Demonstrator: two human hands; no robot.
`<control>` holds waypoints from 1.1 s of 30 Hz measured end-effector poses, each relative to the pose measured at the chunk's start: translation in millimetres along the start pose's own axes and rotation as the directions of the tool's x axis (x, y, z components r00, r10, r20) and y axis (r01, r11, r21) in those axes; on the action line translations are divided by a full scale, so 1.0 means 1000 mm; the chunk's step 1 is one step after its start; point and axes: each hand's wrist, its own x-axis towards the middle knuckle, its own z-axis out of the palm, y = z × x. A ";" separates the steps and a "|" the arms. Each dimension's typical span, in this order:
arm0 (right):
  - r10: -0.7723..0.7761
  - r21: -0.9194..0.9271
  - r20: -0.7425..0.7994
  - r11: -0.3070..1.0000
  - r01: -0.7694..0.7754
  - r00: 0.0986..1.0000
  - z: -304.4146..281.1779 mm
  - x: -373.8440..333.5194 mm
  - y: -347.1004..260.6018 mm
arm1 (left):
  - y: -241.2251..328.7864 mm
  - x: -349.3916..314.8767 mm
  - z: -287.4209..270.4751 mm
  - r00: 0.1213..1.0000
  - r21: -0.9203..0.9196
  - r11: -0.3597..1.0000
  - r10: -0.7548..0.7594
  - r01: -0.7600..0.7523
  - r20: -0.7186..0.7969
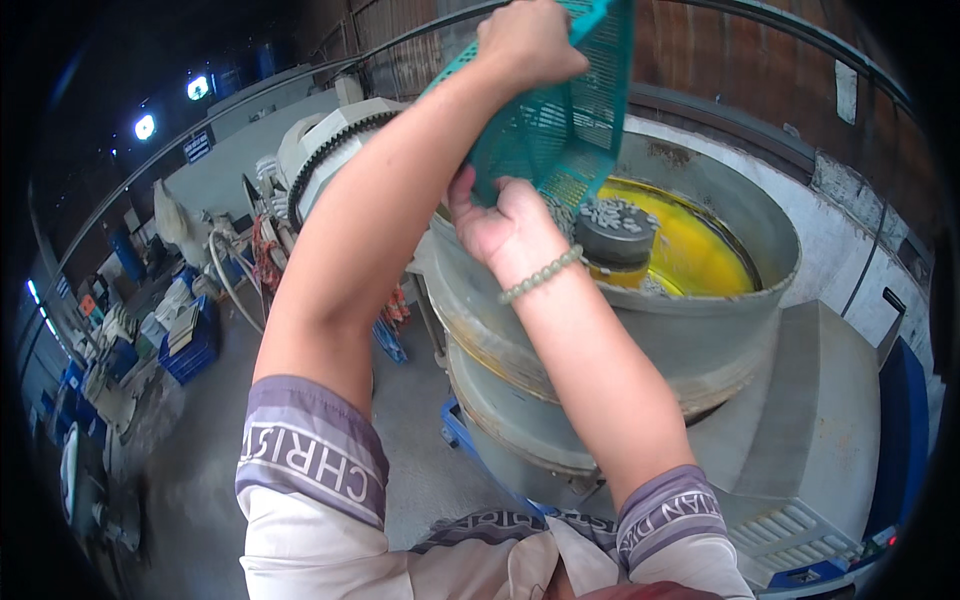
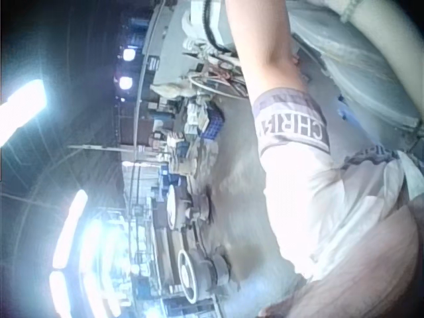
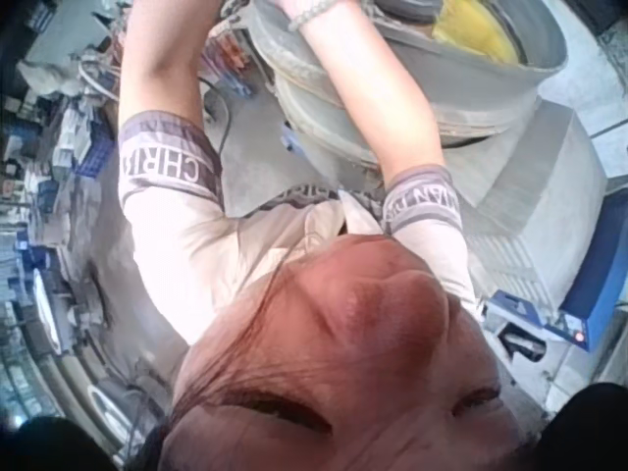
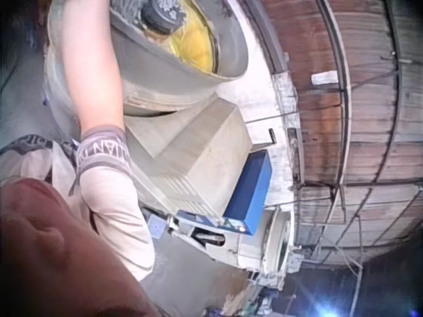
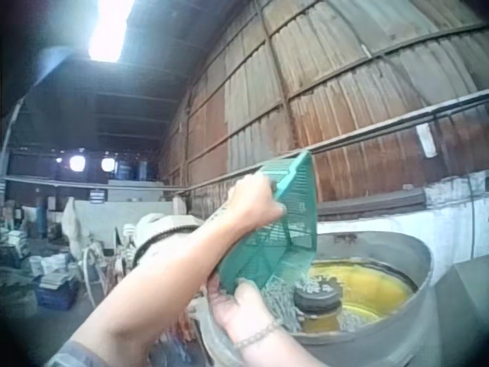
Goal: The person sorts white silkworm cocoons by hand in a green basket, then pours them into a machine. They later use a red scoop to transfer cocoons between blue bins while other workers sort nearby.
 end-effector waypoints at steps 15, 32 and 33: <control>0.127 -0.429 0.664 0.872 0.237 0.737 -0.132 0.459 0.296 | -0.476 -0.136 -0.010 0.658 -0.103 0.657 0.752 -0.747 0.028; -0.385 -0.809 0.210 0.448 0.381 0.899 -0.079 0.428 0.563 | -0.776 -0.185 -0.192 0.769 -0.621 0.659 -0.099 -0.425 -0.631; -0.503 -0.890 0.194 0.272 0.367 0.842 -0.072 0.377 0.587 | -0.776 -0.194 -0.214 0.851 -0.766 0.571 -0.208 -0.295 -0.483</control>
